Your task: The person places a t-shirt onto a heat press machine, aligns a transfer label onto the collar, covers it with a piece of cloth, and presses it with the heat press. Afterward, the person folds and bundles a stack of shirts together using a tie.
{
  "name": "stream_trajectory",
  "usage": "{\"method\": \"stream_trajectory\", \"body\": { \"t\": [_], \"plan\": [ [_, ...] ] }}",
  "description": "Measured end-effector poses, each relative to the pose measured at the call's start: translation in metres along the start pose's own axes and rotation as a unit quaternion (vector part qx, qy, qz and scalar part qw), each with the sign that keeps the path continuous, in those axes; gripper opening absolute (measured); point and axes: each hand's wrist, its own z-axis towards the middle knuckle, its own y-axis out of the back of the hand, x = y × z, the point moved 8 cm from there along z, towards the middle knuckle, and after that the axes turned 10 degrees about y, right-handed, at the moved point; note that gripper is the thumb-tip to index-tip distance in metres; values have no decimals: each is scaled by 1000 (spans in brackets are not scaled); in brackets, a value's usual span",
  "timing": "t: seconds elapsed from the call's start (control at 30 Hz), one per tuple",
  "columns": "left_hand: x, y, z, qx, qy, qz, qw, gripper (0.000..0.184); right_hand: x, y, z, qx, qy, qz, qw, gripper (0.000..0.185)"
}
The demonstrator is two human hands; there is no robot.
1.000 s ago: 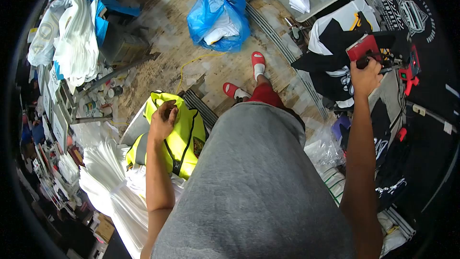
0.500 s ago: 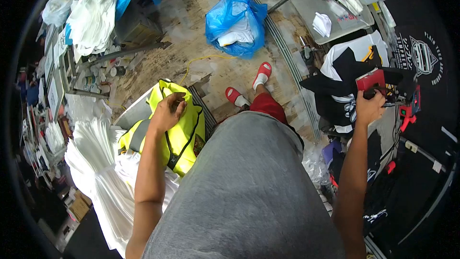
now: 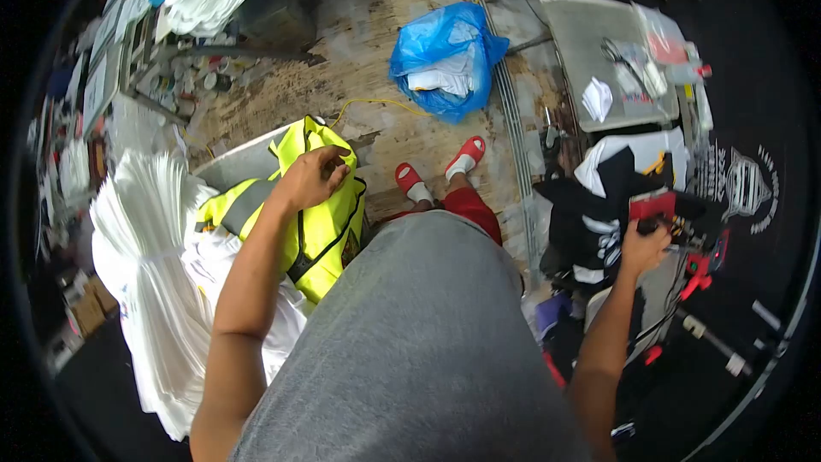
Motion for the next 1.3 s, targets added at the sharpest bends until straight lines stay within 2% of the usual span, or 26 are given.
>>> {"method": "stream_trajectory", "body": {
  "t": [0.1,0.17,0.23,0.27,0.3,0.37,0.43,0.5,0.57,0.6,0.63,0.7,0.77,0.83,0.97,1.1,1.17,1.2,1.23,1.3],
  "plan": [
    [2,-1,0,-13,-46,33,998,37,-2,-1,-1,-5,61,13,998,68],
    [5,-3,1,-16,-47,45,998,36,-10,-6,1,31,89,24,995,72],
    [11,-1,2,-21,-42,27,999,36,-20,-26,14,51,155,104,981,74],
    [10,-2,0,-22,-51,17,998,36,-21,-26,15,107,142,86,980,79],
    [12,-2,-2,-27,-41,1,999,36,-34,-46,24,79,225,90,967,84],
    [7,2,-6,-31,-67,21,997,36,-28,-35,23,164,173,114,964,88],
    [7,5,-9,-37,-62,14,997,36,-29,-38,28,128,233,140,954,77],
    [4,6,-12,-54,-88,25,994,36,-20,-41,39,167,255,153,940,72],
    [3,7,-15,-41,-74,24,996,37,-37,-64,44,257,166,216,927,64],
    [2,9,-16,-24,-63,31,997,37,-44,-66,46,283,125,203,929,62],
    [3,8,-16,-11,-53,38,998,37,-46,-62,47,285,129,192,930,62],
    [7,7,-13,-14,-53,22,998,38,-58,-82,57,360,83,174,913,68],
    [8,9,-14,-16,-46,12,999,38,-53,-70,55,381,51,176,906,74],
    [6,12,-21,-23,-53,10,998,39,-34,-46,43,433,-17,63,899,79],
    [4,17,-24,-41,-66,-6,997,40,-38,-50,50,461,8,7,887,85],
    [2,18,-25,-42,-67,-14,997,41,-39,-50,43,453,-6,40,890,86],
    [2,20,-24,-59,-71,-28,995,40,-40,-58,46,441,25,23,897,85],
    [0,22,-24,-59,-74,-25,995,40,-23,-41,37,452,-7,26,892,83],
    [0,22,-22,-43,-64,-25,997,39,-43,-56,44,451,-10,30,892,83],
    [-1,23,-20,-27,-58,-20,998,39,-78,-89,63,400,103,20,911,80]
  ]
}}
